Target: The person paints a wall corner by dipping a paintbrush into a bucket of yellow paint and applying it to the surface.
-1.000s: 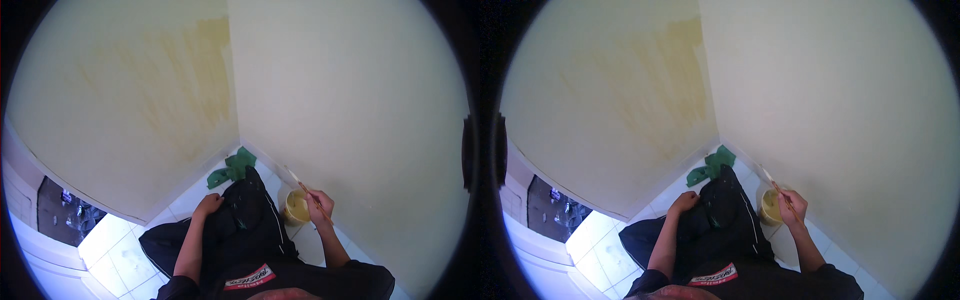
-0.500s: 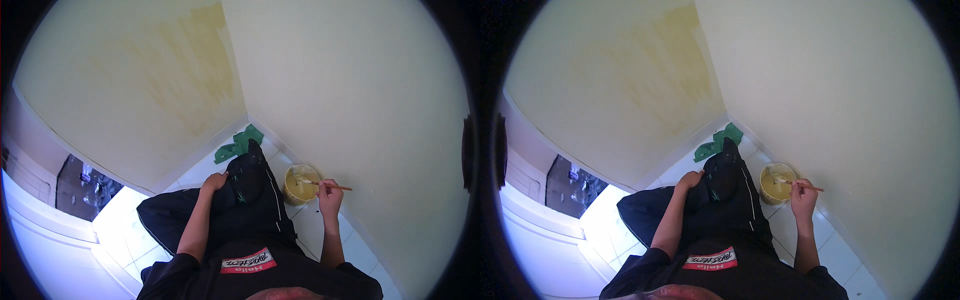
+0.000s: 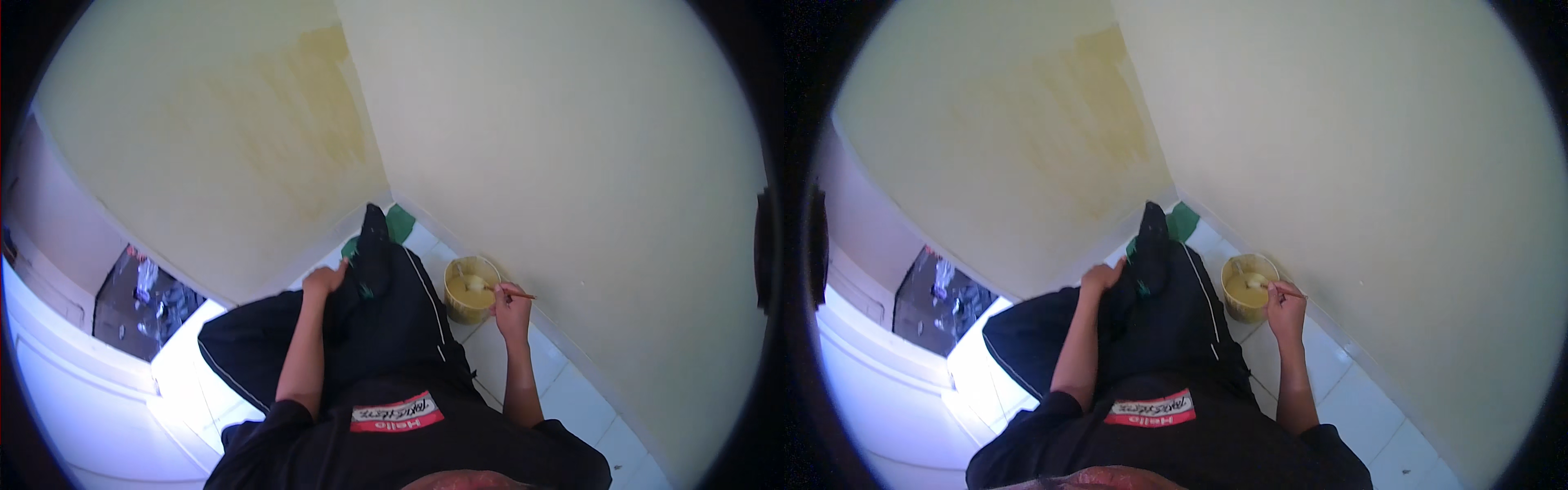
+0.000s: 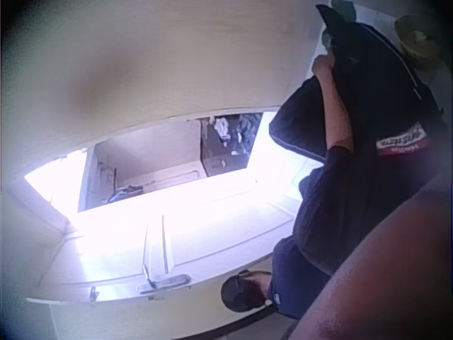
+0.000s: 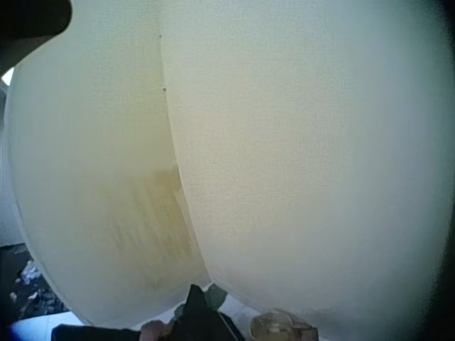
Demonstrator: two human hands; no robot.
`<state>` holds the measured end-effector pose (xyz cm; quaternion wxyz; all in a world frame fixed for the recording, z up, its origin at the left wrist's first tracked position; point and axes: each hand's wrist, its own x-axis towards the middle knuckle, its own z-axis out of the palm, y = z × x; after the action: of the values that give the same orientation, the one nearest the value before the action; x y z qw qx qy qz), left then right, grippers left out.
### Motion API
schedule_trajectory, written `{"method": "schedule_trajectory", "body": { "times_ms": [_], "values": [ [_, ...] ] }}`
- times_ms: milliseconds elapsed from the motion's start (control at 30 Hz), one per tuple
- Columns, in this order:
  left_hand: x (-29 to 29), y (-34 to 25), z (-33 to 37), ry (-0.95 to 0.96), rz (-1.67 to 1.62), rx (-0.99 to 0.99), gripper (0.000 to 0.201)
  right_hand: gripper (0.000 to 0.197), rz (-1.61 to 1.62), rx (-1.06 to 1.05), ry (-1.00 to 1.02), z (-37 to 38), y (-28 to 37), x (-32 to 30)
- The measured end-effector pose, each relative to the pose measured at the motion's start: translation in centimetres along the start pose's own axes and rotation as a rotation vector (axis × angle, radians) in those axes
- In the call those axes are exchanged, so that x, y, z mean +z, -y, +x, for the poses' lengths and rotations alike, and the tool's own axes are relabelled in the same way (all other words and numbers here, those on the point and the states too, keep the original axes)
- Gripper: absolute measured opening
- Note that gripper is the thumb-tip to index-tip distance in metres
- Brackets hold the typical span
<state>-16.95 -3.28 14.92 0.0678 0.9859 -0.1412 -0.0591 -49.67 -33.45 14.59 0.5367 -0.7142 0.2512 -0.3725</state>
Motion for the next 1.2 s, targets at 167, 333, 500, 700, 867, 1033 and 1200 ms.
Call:
{"method": "schedule_trajectory", "body": {
  "times_ms": [167,333,500,700,867,1033,1200],
  "values": [
    [-1.8,0.2,0.5,-0.030,0.062,-0.125,0.084,0.017,-0.036,-0.122,-0.038,-1.1,-1.0,-3.6],
    [-0.5,5.4,2.3,-0.088,0.204,-0.236,0.074,0.015,0.037,0.098,0.025,-2.1,-2.0,-3.7],
    [2.1,7.1,1.7,0.004,0.256,-0.252,0.073,0.016,-0.018,0.096,-0.015,-0.6,-2.4,-1.6],
    [7.5,6.2,0.7,0.293,0.166,-0.044,0.065,0.013,-0.056,0.171,-0.057,0.4,-1.2,-1.2],
    [10.8,7.7,3.3,0.423,0.065,0.020,0.045,0.012,-0.257,-0.017,0.057,3.3,-0.5,1.4],
    [13.2,9.8,5.2,0.434,0.076,0.029,0.041,0.012,-0.410,-0.067,0.127,4.2,-0.2,4.6],
    [12.6,5.7,6.5,0.265,-0.026,0.165,0.045,0.012,-0.432,0.105,0.214,5.4,-1.4,5.1]
  ]
}}
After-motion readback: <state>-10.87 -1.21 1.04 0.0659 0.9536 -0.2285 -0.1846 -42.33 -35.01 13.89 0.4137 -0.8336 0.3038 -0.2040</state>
